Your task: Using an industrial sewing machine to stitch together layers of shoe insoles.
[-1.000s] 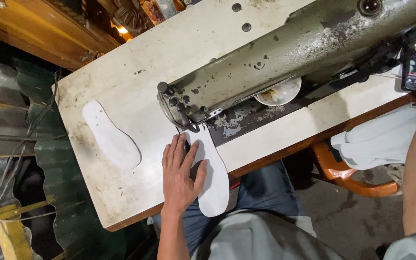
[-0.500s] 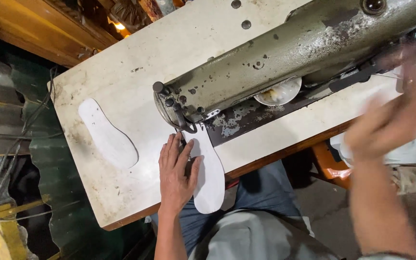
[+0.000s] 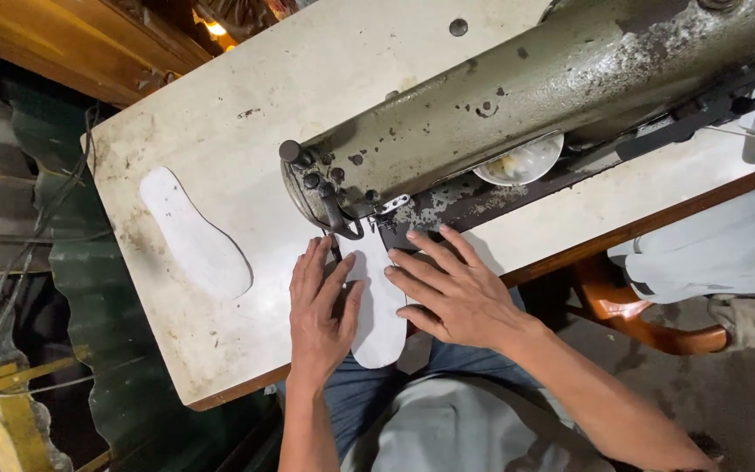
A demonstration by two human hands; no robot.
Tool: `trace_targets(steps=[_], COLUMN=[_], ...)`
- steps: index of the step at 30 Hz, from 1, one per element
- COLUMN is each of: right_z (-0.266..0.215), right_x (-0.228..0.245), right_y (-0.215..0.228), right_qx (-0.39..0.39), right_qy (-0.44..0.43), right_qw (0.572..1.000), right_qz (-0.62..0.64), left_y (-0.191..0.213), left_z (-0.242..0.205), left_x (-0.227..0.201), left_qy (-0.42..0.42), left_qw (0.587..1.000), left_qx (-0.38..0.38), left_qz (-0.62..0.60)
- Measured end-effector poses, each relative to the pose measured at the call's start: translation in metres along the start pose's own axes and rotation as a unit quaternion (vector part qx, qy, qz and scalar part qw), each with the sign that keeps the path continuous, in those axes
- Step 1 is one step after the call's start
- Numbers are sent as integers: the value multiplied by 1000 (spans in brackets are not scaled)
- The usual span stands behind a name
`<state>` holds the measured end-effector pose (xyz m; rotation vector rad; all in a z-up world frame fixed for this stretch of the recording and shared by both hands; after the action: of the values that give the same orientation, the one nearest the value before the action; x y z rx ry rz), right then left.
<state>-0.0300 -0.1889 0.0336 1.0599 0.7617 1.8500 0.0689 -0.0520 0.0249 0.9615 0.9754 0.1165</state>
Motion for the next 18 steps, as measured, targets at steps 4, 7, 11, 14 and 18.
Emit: trace_targets(steps=[4, 7, 11, 14, 18], right_z=[3, 3, 2, 3, 5], right_x=[3, 0, 0, 0, 1], right_y=[-1, -1, -1, -1, 5], right_qx=[49, 41, 37, 33, 23], right_qy=[23, 13, 20, 20, 18], right_qw=[995, 995, 995, 996, 997], right_qz=[-86, -90, -90, -80, -68], left_y=[3, 2, 5, 5, 5], left_z=[-11, -25, -39, -44, -42], left_x=[-14, -20, -24, -25, -27], left_qy=[-75, -88, -70, -74, -99], left_qw=[997, 994, 993, 990, 987], left_qx=[31, 58, 99, 116, 120], left_qz=[-7, 3, 7, 11, 48])
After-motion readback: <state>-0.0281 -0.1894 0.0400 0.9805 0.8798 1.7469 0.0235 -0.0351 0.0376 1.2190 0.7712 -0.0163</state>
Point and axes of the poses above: each hand's wrist, its own z-axis towards the middle knuckle, its own y-axis out of the back of the hand, x = y × z, the point moved 9 cm from there along z, towards the middle knuckle, and after that the axes turned 3 degrees about x, right-handed, at the moved point
